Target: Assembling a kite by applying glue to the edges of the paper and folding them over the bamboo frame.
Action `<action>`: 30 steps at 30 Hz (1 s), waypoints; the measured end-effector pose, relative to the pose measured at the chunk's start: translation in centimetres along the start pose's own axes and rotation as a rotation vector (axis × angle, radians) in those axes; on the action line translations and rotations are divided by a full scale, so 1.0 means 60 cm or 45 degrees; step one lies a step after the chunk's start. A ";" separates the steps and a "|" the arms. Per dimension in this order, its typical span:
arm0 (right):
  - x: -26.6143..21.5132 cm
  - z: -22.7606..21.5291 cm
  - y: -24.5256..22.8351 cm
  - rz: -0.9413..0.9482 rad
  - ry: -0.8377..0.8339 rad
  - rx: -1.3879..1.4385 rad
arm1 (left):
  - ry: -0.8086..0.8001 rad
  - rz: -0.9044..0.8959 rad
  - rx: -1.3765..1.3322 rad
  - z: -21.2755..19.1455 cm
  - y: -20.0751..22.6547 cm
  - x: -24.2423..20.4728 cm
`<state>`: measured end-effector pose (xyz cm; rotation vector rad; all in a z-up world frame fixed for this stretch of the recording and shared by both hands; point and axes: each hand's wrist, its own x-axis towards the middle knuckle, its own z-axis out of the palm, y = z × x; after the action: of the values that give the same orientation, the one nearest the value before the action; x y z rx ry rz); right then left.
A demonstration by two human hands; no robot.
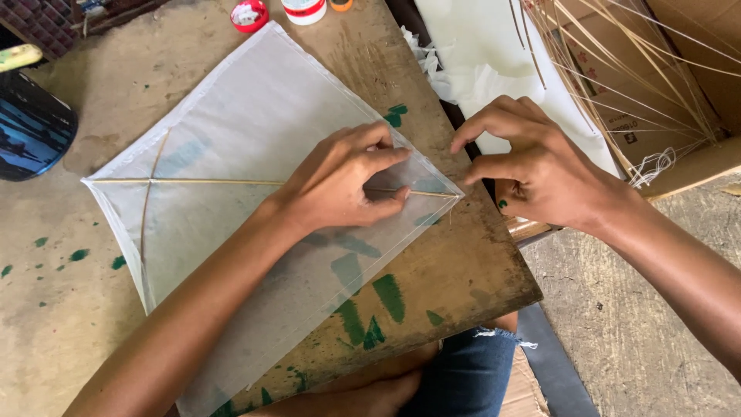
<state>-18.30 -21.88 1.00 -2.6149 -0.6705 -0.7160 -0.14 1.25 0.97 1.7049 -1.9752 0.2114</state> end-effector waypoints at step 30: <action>0.072 0.013 0.004 0.231 0.016 -0.073 | -0.166 -1.401 0.445 -0.114 -0.292 -0.046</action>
<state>-14.60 -20.22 2.70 -2.6777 -0.4070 -0.7053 18.73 3.24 1.75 2.8009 -0.8396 0.0362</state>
